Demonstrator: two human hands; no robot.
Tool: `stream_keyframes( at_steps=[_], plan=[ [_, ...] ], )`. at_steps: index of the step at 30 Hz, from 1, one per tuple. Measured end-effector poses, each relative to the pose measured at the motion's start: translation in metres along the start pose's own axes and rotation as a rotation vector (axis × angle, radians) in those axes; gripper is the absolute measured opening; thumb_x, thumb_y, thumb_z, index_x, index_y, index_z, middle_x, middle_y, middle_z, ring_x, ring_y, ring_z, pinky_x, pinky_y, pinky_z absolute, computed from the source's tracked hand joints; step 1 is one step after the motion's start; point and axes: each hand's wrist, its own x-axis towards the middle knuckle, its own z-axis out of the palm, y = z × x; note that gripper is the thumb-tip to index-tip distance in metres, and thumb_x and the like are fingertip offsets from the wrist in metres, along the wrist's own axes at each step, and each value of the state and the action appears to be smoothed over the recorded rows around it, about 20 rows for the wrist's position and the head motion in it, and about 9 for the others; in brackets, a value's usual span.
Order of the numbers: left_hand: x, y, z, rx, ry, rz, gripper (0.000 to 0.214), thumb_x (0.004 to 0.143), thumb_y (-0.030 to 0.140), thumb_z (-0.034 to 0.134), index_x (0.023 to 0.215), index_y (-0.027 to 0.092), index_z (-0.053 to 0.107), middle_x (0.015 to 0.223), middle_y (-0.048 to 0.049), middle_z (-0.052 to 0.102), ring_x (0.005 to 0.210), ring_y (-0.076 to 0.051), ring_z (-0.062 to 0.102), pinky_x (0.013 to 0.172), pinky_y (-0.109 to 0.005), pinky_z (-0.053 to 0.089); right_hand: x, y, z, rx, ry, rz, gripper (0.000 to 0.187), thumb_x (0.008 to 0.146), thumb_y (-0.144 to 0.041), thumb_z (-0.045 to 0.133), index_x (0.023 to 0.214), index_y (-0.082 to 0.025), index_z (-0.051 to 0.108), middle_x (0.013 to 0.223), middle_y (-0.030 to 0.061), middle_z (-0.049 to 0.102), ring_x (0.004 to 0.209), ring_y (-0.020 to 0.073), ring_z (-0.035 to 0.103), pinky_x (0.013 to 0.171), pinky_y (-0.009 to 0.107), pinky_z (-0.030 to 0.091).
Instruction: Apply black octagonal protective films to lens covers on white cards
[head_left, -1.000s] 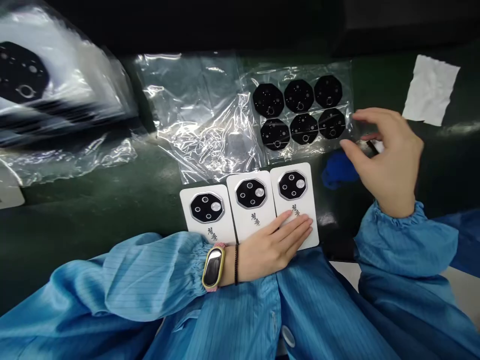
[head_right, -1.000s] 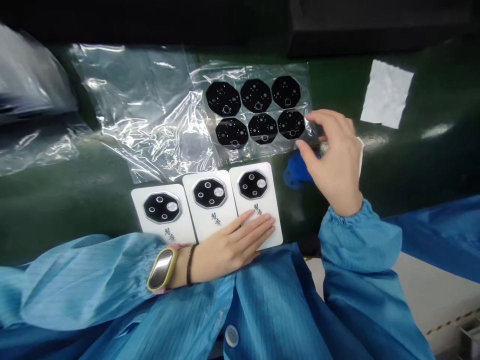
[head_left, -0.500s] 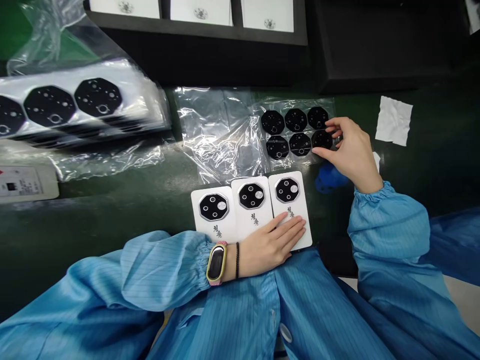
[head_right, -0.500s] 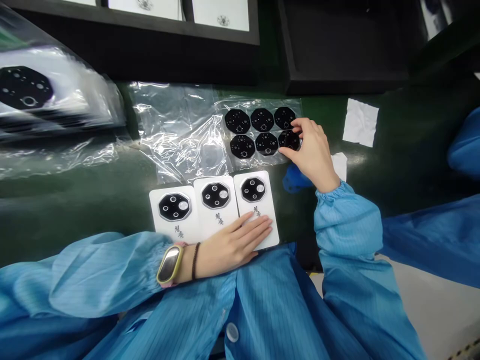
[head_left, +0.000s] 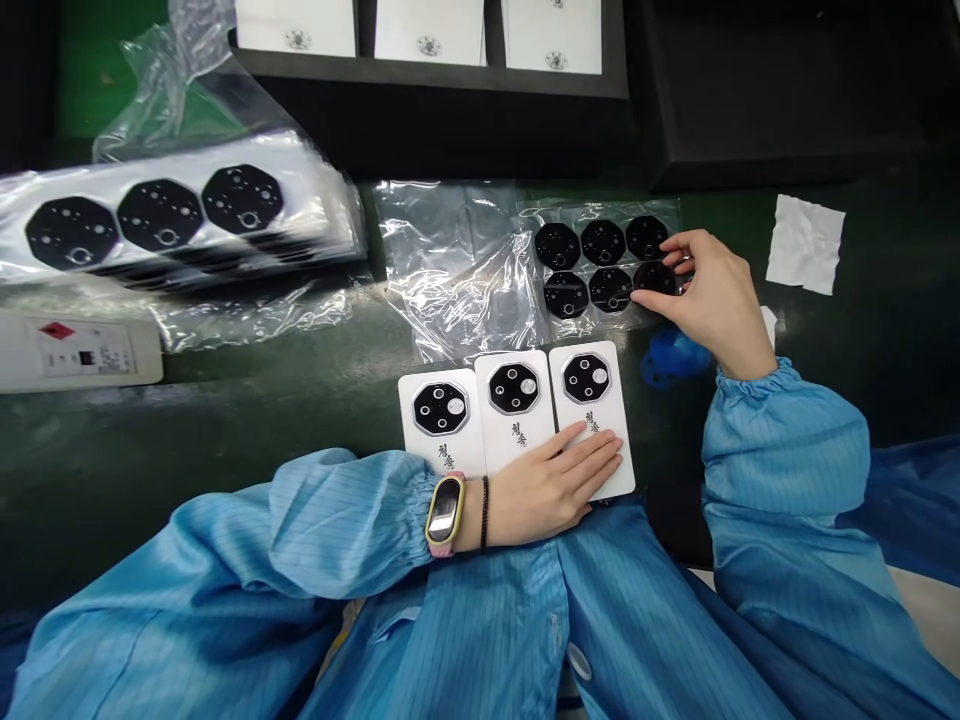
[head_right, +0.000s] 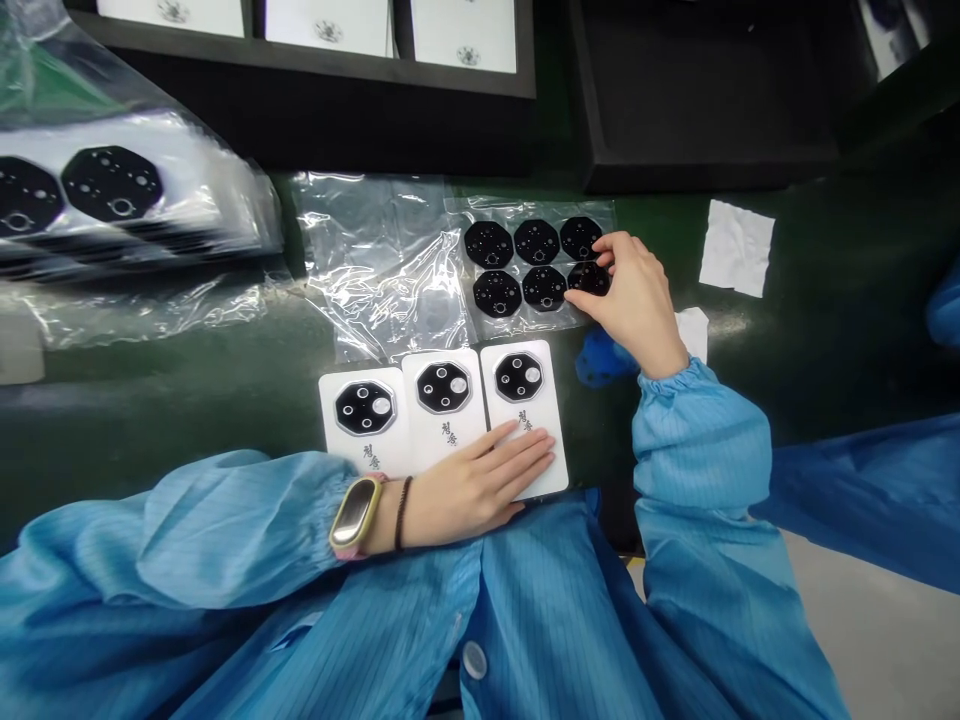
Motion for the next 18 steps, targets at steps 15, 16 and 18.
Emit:
stream_keyframes(
  at_steps=[15,16,18],
  plan=[
    [0.000,0.000,-0.001,-0.012,-0.045,0.013,0.041,0.096,0.024,0.039,0.127,0.002,0.053,0.133,-0.0132,0.057,0.127,-0.023,0.050,0.109,-0.040,0.036,-0.005,-0.006,-0.009,0.210,0.058,0.030,0.044,0.065,-0.027,0.073,0.104,-0.024,0.054,0.102,0.0053,0.066,0.090,0.0259,0.064,0.080,0.043,0.054],
    [0.000,0.000,-0.001,-0.012,-0.050,0.014,0.041,0.096,0.025,0.039,0.128,0.002,0.052,0.133,-0.0133,0.057,0.127,-0.023,0.050,0.109,-0.040,0.036,-0.005,-0.007,-0.011,0.238,0.051,0.030,0.041,0.065,-0.027,0.073,0.102,-0.024,0.055,0.100,0.0049,0.066,0.090,0.0257,0.064,0.079,0.042,0.055],
    [0.000,0.000,-0.002,-0.006,-0.052,0.012,0.041,0.096,0.025,0.040,0.128,0.002,0.052,0.133,-0.0133,0.057,0.127,-0.023,0.050,0.109,-0.040,0.036,-0.005,-0.008,-0.015,0.286,0.044,0.028,0.035,0.066,-0.025,0.072,0.098,-0.024,0.057,0.096,0.0038,0.068,0.090,0.0252,0.065,0.078,0.041,0.056]
  ],
)
